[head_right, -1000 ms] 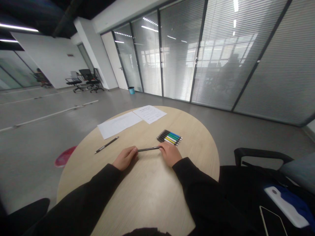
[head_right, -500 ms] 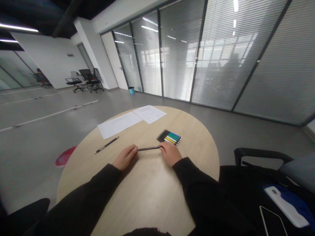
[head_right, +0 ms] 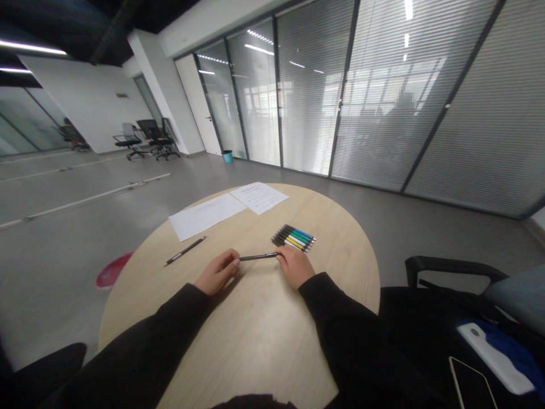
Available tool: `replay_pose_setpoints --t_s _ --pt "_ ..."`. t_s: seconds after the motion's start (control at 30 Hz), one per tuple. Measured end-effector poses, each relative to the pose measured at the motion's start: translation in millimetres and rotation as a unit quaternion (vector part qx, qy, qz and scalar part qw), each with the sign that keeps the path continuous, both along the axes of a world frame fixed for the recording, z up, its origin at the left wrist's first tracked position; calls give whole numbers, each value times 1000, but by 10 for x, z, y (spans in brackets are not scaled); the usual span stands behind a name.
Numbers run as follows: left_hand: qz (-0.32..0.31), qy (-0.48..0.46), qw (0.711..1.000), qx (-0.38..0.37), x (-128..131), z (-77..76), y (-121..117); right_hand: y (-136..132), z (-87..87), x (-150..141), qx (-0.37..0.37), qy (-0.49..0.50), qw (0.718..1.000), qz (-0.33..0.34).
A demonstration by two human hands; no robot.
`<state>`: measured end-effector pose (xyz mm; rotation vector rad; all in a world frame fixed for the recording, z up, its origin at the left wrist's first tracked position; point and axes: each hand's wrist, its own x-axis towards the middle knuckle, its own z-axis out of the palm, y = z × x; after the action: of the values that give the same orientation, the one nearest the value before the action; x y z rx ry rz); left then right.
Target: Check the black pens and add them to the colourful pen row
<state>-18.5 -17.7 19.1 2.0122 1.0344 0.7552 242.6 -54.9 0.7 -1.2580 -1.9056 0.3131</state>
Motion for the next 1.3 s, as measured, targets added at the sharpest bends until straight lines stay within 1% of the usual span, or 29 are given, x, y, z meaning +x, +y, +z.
replay_pose_setpoints --t_s 0.17,0.33,0.4,0.53,0.67,0.8,0.93,1.07,1.3 --pt "16 45 998 29 20 69 -17 -2 6 -7 1 5 1000 7" --pt "33 49 998 7 36 89 -22 -4 4 -7 3 10 1000 7" --pt "27 18 999 -14 36 69 -18 -2 1 -5 2 12 1000 6" --pt "3 -81 995 -63 31 3 1 2 -1 0 -4 10 1000 1" --pt "-12 -116 990 -75 16 -36 30 5 -5 4 -2 10 1000 -4" --pt "-11 -110 991 -70 12 -13 40 5 -10 1 0 12 1000 0" --pt "11 -84 995 -48 24 17 28 1 -6 -5 2 11 1000 2" --pt "34 -68 996 -34 31 14 30 2 -4 -6 4 13 1000 6" --pt "53 -48 997 -20 14 11 52 9 -17 3 4 15 1000 -4"
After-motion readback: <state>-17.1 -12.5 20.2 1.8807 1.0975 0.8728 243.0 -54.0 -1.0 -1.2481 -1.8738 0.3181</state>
